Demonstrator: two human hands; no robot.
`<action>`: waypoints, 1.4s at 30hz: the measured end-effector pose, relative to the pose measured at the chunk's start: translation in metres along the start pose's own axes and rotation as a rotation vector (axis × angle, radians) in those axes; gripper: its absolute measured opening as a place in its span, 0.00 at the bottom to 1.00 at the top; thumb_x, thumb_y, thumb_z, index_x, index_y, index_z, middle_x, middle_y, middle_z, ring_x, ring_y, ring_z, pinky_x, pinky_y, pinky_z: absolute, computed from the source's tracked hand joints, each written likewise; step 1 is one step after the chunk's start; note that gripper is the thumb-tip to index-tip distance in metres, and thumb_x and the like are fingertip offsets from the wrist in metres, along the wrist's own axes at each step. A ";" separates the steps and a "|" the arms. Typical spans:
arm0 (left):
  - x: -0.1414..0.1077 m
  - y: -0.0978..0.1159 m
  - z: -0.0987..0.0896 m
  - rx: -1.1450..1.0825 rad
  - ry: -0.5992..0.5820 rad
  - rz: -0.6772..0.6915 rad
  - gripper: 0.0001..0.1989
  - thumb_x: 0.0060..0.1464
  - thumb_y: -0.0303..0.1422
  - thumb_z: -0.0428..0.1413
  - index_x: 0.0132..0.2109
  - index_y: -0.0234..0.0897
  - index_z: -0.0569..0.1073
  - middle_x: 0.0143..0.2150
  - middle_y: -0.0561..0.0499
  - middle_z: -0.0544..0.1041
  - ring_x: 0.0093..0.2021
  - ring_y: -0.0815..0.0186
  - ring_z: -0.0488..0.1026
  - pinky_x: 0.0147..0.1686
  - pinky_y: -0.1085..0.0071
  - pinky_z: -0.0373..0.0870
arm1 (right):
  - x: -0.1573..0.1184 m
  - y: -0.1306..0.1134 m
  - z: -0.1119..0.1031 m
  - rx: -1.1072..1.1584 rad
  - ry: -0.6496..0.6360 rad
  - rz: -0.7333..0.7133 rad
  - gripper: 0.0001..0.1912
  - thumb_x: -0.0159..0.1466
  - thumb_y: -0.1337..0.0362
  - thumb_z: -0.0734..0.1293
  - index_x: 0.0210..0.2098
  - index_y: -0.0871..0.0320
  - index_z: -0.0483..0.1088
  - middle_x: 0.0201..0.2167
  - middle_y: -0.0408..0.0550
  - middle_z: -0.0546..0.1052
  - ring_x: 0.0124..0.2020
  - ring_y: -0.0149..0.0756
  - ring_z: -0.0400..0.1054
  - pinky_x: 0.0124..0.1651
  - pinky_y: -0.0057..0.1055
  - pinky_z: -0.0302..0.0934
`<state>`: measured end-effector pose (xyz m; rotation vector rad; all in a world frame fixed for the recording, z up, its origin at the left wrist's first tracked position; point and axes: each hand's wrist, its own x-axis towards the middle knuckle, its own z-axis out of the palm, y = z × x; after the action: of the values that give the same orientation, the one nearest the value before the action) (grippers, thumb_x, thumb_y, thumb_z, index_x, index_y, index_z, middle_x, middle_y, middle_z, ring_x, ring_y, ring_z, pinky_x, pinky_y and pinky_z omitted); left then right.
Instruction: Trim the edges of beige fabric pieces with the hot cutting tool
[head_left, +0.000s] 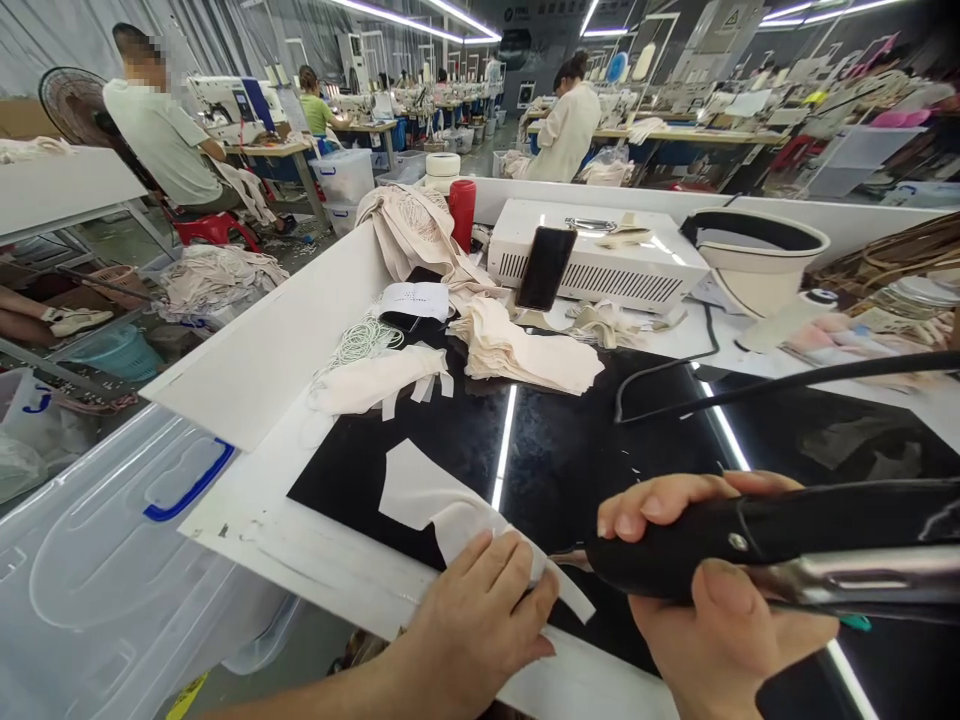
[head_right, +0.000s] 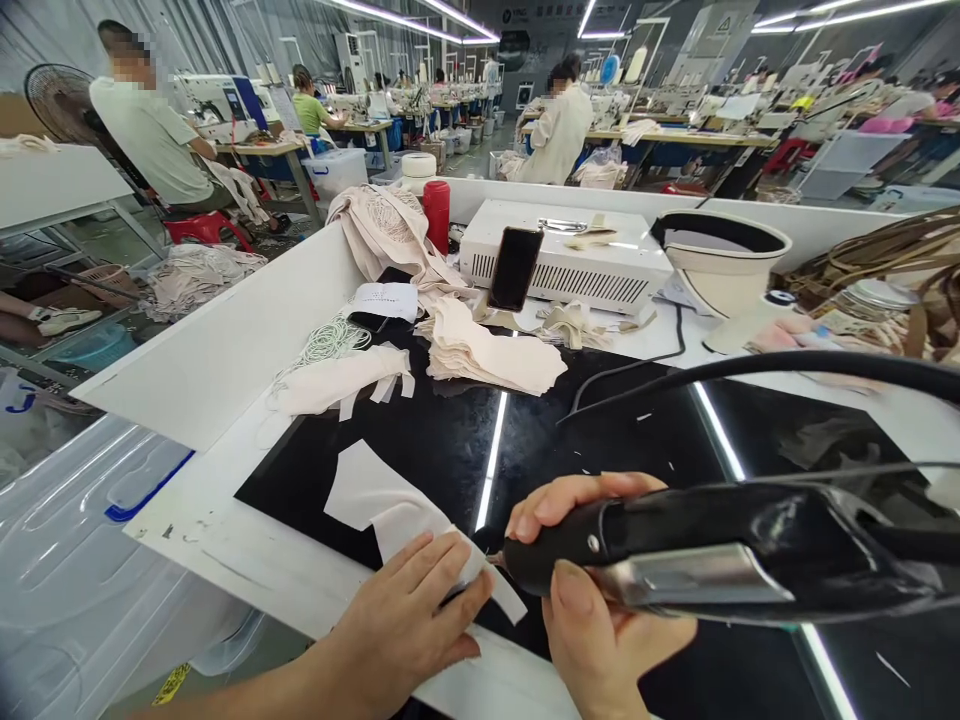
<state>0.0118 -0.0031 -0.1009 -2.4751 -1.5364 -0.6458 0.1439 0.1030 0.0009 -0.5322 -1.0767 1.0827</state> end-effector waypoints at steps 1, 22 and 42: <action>0.000 0.000 0.000 -0.003 0.003 0.001 0.31 0.63 0.49 0.63 0.63 0.33 0.71 0.61 0.39 0.75 0.64 0.53 0.72 0.66 0.56 0.70 | 0.000 0.001 0.000 0.000 -0.007 -0.001 0.24 0.55 0.56 0.81 0.46 0.51 0.71 0.27 0.38 0.76 0.22 0.34 0.68 0.23 0.34 0.70; 0.000 -0.004 -0.001 -0.064 0.004 0.018 0.28 0.64 0.46 0.63 0.63 0.32 0.71 0.61 0.38 0.75 0.64 0.52 0.73 0.64 0.55 0.73 | -0.002 0.001 -0.002 -0.018 0.001 -0.013 0.22 0.57 0.57 0.80 0.46 0.51 0.71 0.27 0.38 0.75 0.22 0.34 0.68 0.22 0.34 0.68; 0.000 -0.004 -0.001 -0.069 0.001 0.011 0.30 0.61 0.45 0.65 0.62 0.32 0.71 0.60 0.38 0.74 0.64 0.52 0.72 0.65 0.54 0.72 | -0.001 0.003 0.001 0.002 0.026 -0.045 0.21 0.57 0.58 0.79 0.46 0.52 0.71 0.26 0.38 0.76 0.22 0.34 0.68 0.22 0.33 0.69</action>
<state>0.0077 -0.0014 -0.1001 -2.5306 -1.5237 -0.7096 0.1417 0.1030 -0.0012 -0.5170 -1.0596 1.0354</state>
